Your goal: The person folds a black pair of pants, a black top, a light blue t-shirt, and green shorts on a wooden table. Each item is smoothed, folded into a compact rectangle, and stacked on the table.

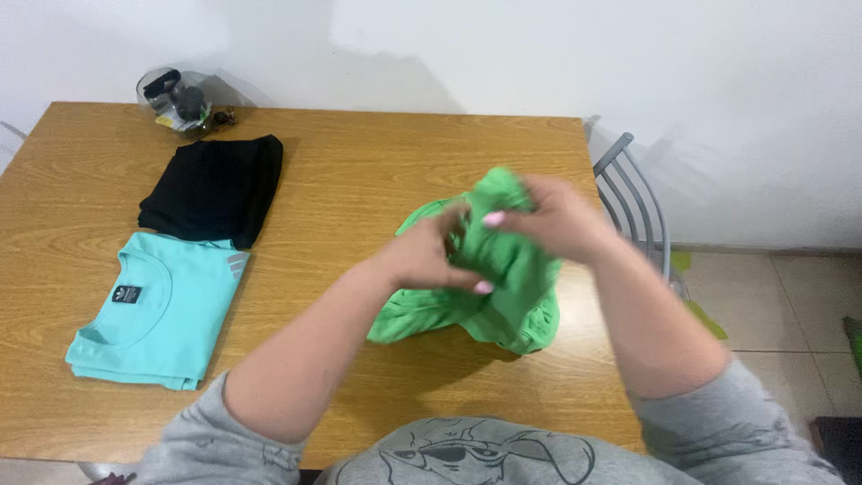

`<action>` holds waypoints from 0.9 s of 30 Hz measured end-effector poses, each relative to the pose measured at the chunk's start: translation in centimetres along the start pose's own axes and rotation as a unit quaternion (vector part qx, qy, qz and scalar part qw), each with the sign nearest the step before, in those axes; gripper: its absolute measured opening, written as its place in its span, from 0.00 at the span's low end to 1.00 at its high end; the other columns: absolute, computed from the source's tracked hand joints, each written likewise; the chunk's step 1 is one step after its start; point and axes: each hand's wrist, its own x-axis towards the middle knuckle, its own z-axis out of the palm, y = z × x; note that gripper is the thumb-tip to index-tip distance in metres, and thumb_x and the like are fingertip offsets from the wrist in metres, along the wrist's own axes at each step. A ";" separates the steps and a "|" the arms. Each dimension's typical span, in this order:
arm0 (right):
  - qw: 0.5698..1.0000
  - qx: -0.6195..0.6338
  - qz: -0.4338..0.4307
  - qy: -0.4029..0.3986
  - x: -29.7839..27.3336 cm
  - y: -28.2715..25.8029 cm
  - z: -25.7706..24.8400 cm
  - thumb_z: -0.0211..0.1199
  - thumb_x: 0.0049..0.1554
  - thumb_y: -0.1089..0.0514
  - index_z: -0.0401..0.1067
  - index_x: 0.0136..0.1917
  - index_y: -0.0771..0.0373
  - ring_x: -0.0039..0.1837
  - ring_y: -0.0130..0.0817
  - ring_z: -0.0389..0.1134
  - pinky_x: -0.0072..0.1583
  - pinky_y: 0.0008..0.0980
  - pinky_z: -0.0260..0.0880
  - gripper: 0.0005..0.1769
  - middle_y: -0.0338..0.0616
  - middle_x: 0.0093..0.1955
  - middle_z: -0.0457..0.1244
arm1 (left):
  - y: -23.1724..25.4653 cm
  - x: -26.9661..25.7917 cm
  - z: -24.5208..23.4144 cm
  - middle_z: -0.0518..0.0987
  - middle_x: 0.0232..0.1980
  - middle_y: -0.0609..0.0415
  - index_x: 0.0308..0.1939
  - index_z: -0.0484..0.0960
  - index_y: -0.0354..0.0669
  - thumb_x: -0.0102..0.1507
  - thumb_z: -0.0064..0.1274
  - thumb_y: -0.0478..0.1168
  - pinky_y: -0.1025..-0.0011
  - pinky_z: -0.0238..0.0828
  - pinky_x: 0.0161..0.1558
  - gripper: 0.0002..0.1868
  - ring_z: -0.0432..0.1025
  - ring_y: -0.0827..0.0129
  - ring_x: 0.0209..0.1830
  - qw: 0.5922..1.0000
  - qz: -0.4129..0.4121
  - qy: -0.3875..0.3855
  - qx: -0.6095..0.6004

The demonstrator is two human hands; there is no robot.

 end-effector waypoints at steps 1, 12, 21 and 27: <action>0.999 0.039 0.007 0.015 0.1 1.1 -1.6 0.65 0.53 0.58 0.75 0.54 0.55 0.52 0.32 0.72 0.55 0.36 0.74 0.14 0.41 0.48 0.71 | -1.1 -0.2 0.2 0.71 0.61 0.46 0.68 0.60 0.46 0.43 0.71 0.59 0.62 0.65 0.60 0.55 0.68 0.58 0.59 0.998 -0.013 -0.052 0.029; 0.971 0.042 0.027 0.236 2.4 9.6 -5.3 0.65 0.57 0.56 0.66 0.62 0.61 0.55 0.38 0.66 0.56 0.40 0.68 0.21 0.46 0.54 0.64 | -3.6 0.8 -3.4 0.83 0.46 0.53 0.49 0.83 0.51 0.55 0.62 0.57 0.64 0.71 0.52 0.24 0.77 0.66 0.48 0.996 -0.086 0.006 0.011; 0.791 -0.445 -0.418 0.026 0.4 5.8 10.9 0.58 0.53 0.55 0.69 0.57 0.63 0.64 0.44 0.65 0.66 0.41 0.66 0.19 0.50 0.60 0.63 | 1.2 1.2 -1.4 0.82 0.35 0.49 0.40 0.83 0.47 0.61 0.56 0.52 0.61 0.72 0.39 0.14 0.75 0.55 0.34 0.990 0.031 0.121 0.061; 0.740 -0.600 -0.107 -0.284 4.0 3.5 14.6 0.71 0.48 0.38 0.64 0.65 0.64 0.69 0.47 0.56 0.68 0.46 0.53 0.40 0.50 0.67 0.58 | 2.2 0.5 0.5 0.82 0.37 0.49 0.38 0.83 0.50 0.61 0.55 0.51 0.59 0.71 0.40 0.12 0.74 0.51 0.39 0.978 0.143 0.134 0.077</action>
